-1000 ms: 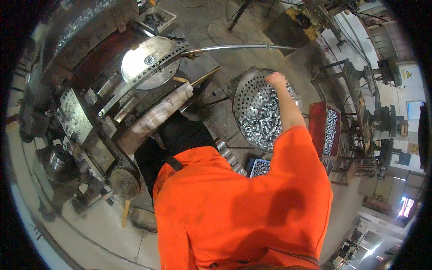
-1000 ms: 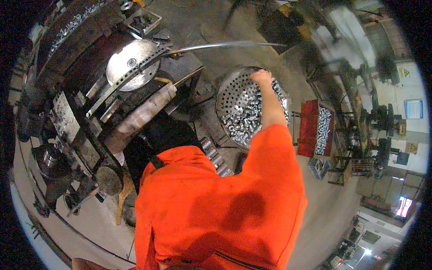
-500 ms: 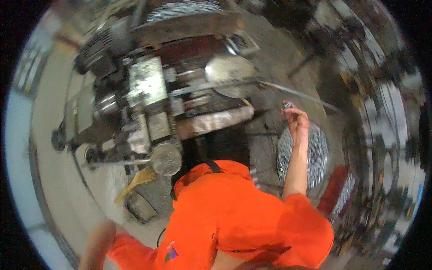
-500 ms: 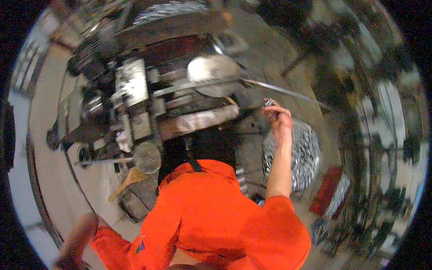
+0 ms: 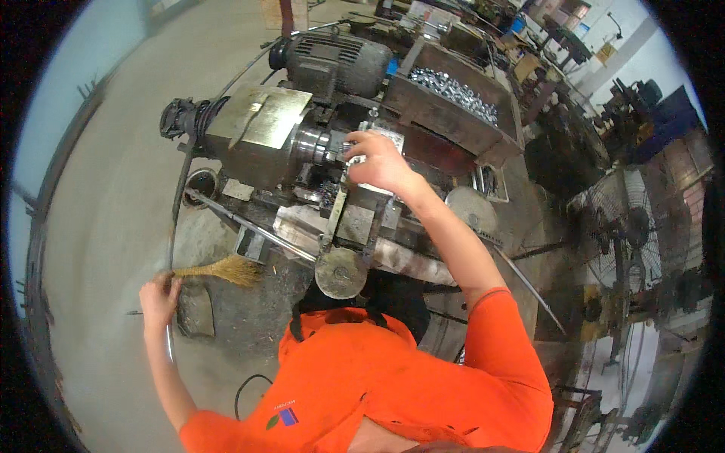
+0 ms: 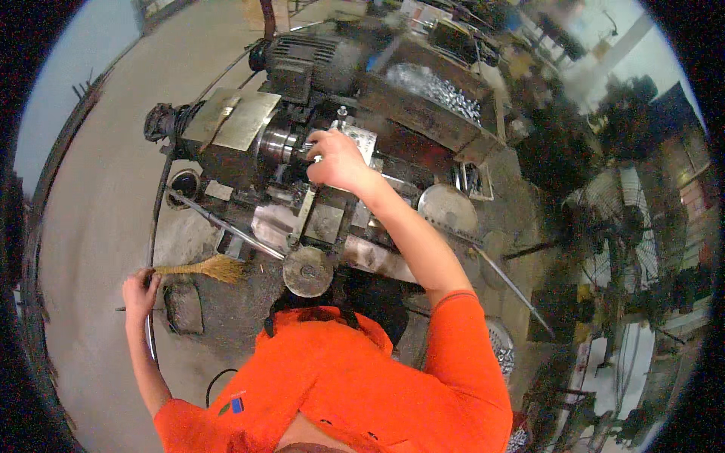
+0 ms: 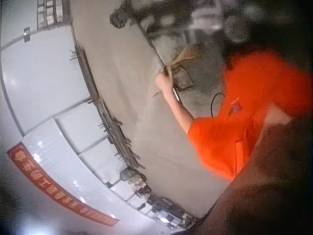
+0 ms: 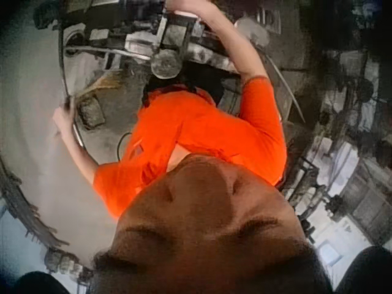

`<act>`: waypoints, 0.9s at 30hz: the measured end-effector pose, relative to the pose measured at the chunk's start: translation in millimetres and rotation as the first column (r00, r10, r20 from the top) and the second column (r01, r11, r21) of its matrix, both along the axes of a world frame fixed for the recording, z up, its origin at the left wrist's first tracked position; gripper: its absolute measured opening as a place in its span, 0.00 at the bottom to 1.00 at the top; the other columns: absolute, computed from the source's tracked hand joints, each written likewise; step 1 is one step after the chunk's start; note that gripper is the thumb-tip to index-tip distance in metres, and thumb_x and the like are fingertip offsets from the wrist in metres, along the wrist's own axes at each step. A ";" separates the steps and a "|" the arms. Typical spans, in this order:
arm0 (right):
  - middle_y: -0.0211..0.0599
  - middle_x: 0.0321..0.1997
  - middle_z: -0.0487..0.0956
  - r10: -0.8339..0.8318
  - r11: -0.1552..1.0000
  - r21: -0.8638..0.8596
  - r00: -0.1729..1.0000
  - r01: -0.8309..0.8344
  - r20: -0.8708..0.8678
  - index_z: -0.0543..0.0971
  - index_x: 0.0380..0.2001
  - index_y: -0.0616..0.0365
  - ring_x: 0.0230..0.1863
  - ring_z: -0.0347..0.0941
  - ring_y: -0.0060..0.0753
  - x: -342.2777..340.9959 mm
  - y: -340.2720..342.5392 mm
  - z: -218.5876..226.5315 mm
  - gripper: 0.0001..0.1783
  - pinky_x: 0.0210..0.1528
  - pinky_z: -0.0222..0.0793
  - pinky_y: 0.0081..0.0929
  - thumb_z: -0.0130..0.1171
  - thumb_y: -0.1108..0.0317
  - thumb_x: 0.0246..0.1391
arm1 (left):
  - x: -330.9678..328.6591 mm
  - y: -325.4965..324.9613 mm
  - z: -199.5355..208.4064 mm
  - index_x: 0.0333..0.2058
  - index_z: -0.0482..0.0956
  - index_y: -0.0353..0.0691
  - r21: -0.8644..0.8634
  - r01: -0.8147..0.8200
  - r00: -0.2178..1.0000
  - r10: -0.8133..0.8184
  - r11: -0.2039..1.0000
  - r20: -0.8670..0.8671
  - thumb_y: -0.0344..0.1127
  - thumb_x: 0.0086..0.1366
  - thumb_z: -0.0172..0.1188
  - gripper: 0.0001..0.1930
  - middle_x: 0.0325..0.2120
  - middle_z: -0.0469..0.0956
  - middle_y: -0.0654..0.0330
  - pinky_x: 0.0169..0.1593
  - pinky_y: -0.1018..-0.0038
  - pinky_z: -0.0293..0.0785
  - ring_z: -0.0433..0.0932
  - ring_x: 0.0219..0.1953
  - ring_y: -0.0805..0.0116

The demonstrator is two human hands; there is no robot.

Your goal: The person operates a metal turning machine in a workshop, repeatedly inserting small metal parts into the machine and using a long metal rod to manipulate the components. The person removes processed parts and places them into a perforated metal basket. The cycle of loading, operating, and unloading continues throughout the clip.

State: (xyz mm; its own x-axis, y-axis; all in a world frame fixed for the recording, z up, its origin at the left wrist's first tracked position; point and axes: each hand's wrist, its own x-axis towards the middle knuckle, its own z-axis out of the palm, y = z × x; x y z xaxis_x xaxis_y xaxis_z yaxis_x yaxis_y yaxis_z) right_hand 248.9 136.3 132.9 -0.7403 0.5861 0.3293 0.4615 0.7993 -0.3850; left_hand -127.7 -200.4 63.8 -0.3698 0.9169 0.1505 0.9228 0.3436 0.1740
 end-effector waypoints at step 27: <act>0.42 0.14 0.71 0.048 0.975 0.220 0.994 -0.027 -0.094 0.73 0.10 0.53 0.20 0.71 0.48 -57.5 82.7 -85.7 0.04 0.19 0.64 0.36 0.55 0.74 0.20 | -3.9 -6.4 -58.3 0.47 0.70 0.31 0.094 -0.297 0.952 0.286 0.950 0.110 0.40 0.51 0.63 0.27 0.23 0.74 0.46 0.35 0.57 0.69 0.74 0.30 0.44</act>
State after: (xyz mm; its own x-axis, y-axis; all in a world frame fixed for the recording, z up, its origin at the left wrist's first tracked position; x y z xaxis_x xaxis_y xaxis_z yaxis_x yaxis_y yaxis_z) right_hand 191.4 219.0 47.1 -0.7181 0.4644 0.5183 0.3981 0.8850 -0.2415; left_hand -131.6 -206.8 5.5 -0.6358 0.7470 0.1942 0.7628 0.5696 0.3061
